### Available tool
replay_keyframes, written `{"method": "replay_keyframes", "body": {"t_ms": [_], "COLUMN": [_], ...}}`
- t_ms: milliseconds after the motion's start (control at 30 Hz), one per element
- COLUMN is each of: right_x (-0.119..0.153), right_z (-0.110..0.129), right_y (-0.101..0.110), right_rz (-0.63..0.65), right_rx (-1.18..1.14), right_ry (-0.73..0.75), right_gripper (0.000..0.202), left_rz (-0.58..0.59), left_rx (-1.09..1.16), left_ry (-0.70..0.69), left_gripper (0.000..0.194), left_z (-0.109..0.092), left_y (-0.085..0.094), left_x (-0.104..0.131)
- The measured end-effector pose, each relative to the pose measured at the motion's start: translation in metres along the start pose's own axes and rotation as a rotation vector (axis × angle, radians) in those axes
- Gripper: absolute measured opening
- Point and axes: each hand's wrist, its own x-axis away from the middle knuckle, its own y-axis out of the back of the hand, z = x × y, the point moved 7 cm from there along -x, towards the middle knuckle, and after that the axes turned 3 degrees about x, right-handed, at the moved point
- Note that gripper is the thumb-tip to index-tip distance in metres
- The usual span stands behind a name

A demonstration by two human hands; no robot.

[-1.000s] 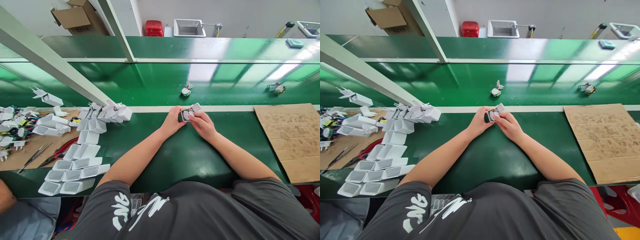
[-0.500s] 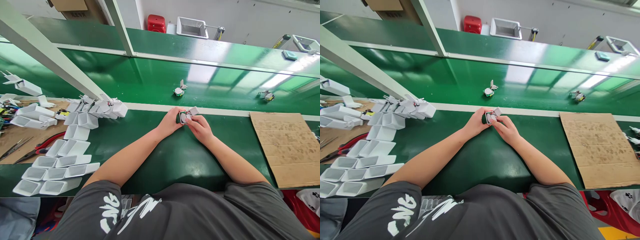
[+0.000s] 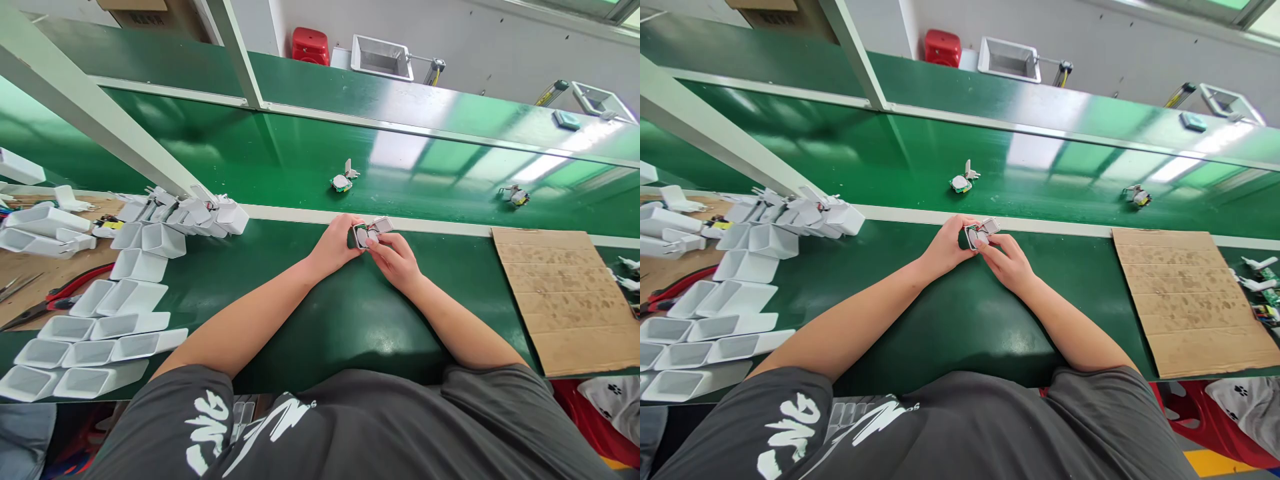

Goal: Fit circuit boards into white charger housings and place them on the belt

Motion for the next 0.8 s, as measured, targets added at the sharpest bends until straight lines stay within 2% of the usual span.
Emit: {"method": "replay_keyframes", "body": {"t_ms": [133, 433, 633, 800], "right_x": [-0.0007, 0.0010, -0.0008, -0.0031], "right_z": [0.0020, -0.0013, 0.0022, 0.0074], "right_y": [0.0007, -0.0012, -0.0003, 0.0001], "right_rz": [-0.011, 0.013, 0.027, 0.020], "right_rx": [-0.002, 0.014, 0.029, 0.053], "right_ry": [0.023, 0.005, 0.022, 0.078], "right_gripper": [0.053, 0.047, 0.041, 0.044], "left_rz": [-0.008, 0.002, -0.010, 0.001], "left_rx": [-0.003, -0.026, -0.050, -0.034], "left_ry": [-0.003, -0.016, -0.038, -0.061], "left_gripper": [0.044, 0.048, 0.042, 0.043], "left_z": [-0.0008, -0.0009, -0.0018, -0.0022], "left_y": [0.0008, -0.0004, 0.0000, -0.0012], "left_x": [-0.0003, -0.0003, -0.0003, 0.0002]}}
